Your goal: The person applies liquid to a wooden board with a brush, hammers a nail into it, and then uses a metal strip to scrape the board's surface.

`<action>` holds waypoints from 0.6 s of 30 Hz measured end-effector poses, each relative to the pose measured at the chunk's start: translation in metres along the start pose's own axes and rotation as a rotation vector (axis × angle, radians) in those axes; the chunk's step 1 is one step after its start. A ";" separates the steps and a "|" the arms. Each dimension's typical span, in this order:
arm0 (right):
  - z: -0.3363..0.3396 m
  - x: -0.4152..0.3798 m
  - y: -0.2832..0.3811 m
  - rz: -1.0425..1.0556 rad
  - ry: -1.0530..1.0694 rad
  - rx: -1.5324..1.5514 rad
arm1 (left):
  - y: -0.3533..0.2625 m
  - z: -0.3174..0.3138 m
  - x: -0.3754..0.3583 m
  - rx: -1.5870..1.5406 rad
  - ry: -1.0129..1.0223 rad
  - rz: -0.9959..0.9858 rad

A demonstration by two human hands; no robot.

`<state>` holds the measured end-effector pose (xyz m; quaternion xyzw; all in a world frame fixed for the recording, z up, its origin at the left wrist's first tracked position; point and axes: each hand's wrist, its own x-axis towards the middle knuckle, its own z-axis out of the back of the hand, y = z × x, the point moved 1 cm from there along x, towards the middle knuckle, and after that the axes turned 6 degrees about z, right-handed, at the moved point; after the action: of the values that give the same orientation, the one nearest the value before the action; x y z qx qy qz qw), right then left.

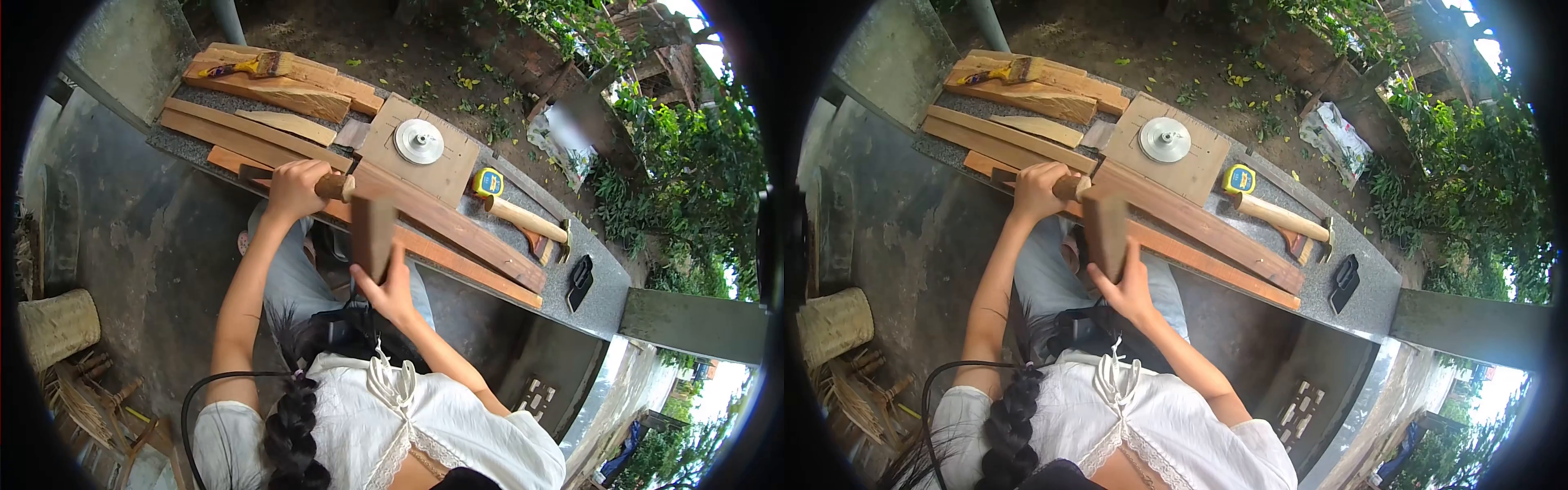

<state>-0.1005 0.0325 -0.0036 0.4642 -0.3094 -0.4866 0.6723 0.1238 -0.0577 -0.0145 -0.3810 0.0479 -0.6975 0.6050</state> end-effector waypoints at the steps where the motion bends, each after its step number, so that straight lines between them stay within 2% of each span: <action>1: -0.002 0.001 0.001 0.016 -0.005 0.000 | 0.006 0.002 0.000 0.004 -0.013 -0.004; 3: -0.005 -0.001 0.001 0.046 -0.009 0.005 | 0.022 0.012 0.002 0.062 0.003 0.021; 6: 0.012 -0.002 0.005 0.034 -0.159 0.105 | 0.032 0.018 0.003 0.059 0.003 0.016; 9: 0.019 0.009 0.011 0.030 -0.209 0.139 | 0.031 0.018 0.000 0.037 0.006 0.008; 12: 0.006 0.015 0.019 0.048 -0.146 0.128 | 0.027 0.018 0.000 0.038 0.012 0.008; 14: 0.001 0.018 0.020 0.112 0.007 0.006 | 0.028 0.024 -0.001 0.061 0.042 0.018; 15: 0.001 0.018 0.021 0.072 0.108 0.009 | 0.028 0.027 0.001 0.068 0.052 0.025; 18: 0.001 0.007 0.012 0.078 0.099 0.041 | 0.038 0.033 0.004 0.095 0.091 0.054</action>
<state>-0.0951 0.0266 0.0073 0.4890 -0.3038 -0.4299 0.6955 0.1738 -0.0582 -0.0088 -0.3182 0.0525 -0.6989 0.6383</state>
